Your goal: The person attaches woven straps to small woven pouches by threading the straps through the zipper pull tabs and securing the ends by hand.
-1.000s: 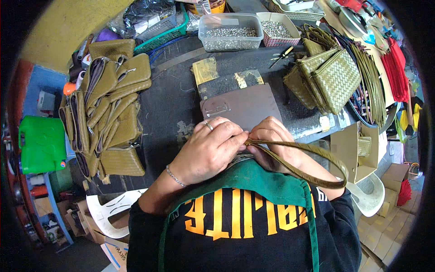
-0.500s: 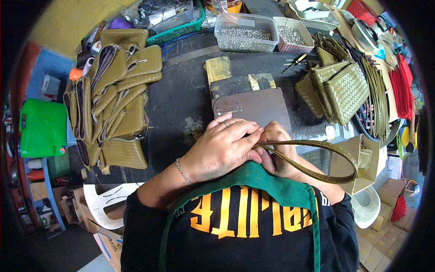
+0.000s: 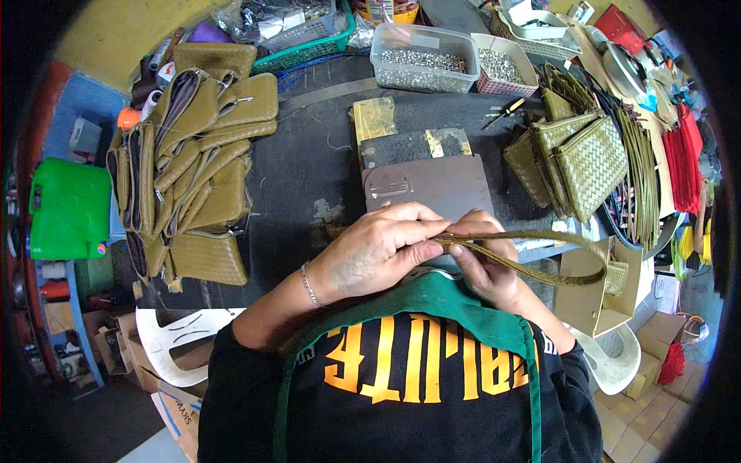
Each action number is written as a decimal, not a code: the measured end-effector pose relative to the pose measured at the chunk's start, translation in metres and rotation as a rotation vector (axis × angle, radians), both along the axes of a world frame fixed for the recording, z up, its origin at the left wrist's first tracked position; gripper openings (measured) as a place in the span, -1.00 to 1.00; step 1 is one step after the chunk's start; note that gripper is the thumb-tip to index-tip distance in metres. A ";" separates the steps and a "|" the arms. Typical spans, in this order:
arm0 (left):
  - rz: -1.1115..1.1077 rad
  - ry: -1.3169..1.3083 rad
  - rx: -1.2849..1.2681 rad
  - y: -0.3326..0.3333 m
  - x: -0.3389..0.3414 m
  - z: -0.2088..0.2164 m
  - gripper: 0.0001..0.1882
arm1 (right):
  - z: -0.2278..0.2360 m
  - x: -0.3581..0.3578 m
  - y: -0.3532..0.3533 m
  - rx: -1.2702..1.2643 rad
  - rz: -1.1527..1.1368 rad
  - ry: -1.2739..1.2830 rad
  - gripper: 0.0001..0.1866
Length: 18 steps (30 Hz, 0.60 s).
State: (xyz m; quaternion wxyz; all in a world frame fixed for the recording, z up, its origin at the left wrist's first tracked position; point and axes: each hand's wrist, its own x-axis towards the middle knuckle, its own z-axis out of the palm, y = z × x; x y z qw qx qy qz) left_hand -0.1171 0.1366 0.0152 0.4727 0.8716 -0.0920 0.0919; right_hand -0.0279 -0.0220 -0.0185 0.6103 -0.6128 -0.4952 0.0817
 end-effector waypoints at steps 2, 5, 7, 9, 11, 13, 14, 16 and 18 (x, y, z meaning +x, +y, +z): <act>-0.009 0.085 -0.207 -0.001 -0.001 -0.001 -0.76 | -0.002 0.003 -0.003 -0.027 -0.042 -0.042 -0.83; -0.002 0.080 -0.199 -0.002 0.001 0.002 -0.81 | -0.004 0.005 -0.006 -0.033 -0.035 -0.055 -0.74; 0.019 0.085 -0.214 -0.003 0.000 0.002 -0.82 | 0.001 0.002 -0.008 -0.046 -0.038 0.036 -0.74; 0.036 0.088 -0.226 -0.003 0.000 0.003 -0.82 | 0.002 0.001 -0.009 -0.054 -0.044 0.126 -0.75; 0.018 0.076 -0.209 -0.003 -0.001 0.002 -0.83 | 0.000 0.003 -0.010 0.032 0.026 0.212 -0.78; 0.026 0.107 -0.207 -0.003 0.001 0.000 -0.84 | -0.004 0.004 -0.008 0.058 0.052 0.207 -0.78; 0.030 0.138 -0.207 -0.003 0.001 0.000 -0.85 | -0.005 0.005 -0.007 0.082 0.075 0.201 -0.79; 0.041 0.143 -0.237 -0.004 0.001 0.000 -0.86 | -0.003 0.004 -0.008 0.077 0.075 0.212 -0.81; 0.038 0.151 -0.268 -0.006 0.002 0.000 -0.87 | -0.001 0.002 -0.011 0.064 0.058 0.239 -0.86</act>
